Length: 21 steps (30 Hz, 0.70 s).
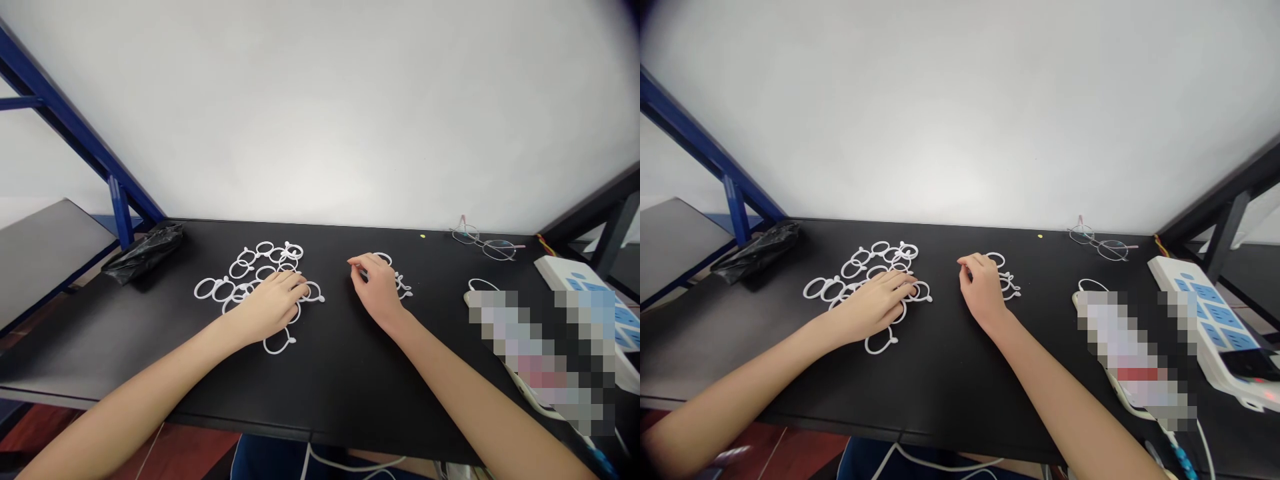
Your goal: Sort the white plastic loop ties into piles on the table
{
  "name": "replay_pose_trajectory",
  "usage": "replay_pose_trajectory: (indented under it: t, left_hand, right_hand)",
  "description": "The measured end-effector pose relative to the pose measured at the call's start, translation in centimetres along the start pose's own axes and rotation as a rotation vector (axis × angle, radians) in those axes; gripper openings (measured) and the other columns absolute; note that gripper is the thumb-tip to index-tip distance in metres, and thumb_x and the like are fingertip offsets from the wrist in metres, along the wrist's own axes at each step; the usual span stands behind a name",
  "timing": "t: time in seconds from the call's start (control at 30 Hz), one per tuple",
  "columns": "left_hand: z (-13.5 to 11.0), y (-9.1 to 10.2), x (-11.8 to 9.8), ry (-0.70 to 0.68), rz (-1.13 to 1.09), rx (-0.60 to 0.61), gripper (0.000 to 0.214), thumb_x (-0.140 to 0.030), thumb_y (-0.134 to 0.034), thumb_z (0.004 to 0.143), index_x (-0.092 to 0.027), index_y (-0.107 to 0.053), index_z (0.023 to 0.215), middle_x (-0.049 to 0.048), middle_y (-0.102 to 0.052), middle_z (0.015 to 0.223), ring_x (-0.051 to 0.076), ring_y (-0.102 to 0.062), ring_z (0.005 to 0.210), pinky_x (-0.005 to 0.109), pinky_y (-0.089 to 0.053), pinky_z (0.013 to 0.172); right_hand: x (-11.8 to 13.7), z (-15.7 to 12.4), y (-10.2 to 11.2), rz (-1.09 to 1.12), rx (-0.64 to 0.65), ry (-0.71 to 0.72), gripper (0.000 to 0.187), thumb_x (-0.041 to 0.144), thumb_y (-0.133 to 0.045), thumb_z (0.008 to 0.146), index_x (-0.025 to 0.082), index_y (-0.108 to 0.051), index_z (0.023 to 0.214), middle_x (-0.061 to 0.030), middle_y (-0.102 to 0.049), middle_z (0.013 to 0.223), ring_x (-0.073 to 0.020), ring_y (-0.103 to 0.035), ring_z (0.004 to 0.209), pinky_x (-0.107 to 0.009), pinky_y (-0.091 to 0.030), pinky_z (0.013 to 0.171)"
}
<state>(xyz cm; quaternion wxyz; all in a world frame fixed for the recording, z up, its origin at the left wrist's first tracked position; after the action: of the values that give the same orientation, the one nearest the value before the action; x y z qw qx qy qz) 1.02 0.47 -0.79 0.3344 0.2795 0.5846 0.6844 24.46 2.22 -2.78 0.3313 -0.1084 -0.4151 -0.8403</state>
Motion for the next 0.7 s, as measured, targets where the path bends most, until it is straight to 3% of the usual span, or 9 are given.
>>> replay_pose_trajectory:
  t: [0.27,0.47,0.7]
  left_hand:
    - [0.0,-0.1,0.0,0.0,0.011,0.02,0.026,-0.007,-0.042,0.088,-0.015,-0.053,0.11,0.0109,-0.057,0.122,0.025,-0.053,0.111,0.04,-0.044,0.095]
    - [0.0,0.0,-0.1,0.006,0.014,0.033,0.027,-0.008,-0.042,0.088,-0.015,-0.054,0.111,0.0112,-0.056,0.123,0.025,-0.053,0.112,0.04,-0.045,0.096]
    - [-0.1,-0.1,-0.1,0.0,0.013,0.026,0.027,-0.008,-0.042,0.088,-0.016,-0.053,0.112,0.0108,-0.056,0.123,0.025,-0.053,0.113,0.04,-0.044,0.097]
  right_hand:
    - [1.0,-0.1,0.3,0.138,-0.091,0.094,0.02,0.008,-0.047,0.087,0.021,-0.063,0.084,-0.0045,-0.066,0.082,-0.0188,-0.063,0.077,-0.032,-0.052,0.07]
    - [1.5,-0.3,0.1,0.217,-0.102,0.192,0.02,0.006,-0.05,0.085,0.021,-0.063,0.083,-0.004,-0.067,0.083,-0.0171,-0.062,0.076,-0.03,-0.052,0.067]
    - [1.4,-0.3,-0.1,0.232,-0.078,0.193,0.02,0.005,-0.05,0.085,0.021,-0.062,0.083,-0.0039,-0.067,0.083,-0.0173,-0.063,0.077,-0.031,-0.052,0.068]
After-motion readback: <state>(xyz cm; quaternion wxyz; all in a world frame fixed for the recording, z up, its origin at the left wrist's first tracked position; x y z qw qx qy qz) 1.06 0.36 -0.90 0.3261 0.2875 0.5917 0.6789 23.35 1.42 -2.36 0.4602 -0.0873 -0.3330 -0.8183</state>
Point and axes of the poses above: each hand's wrist, its own z-axis towards the middle knuckle, its own y-axis out of the back of the hand, x = y × z, the point moved 1 cm from there along z, towards the middle knuckle
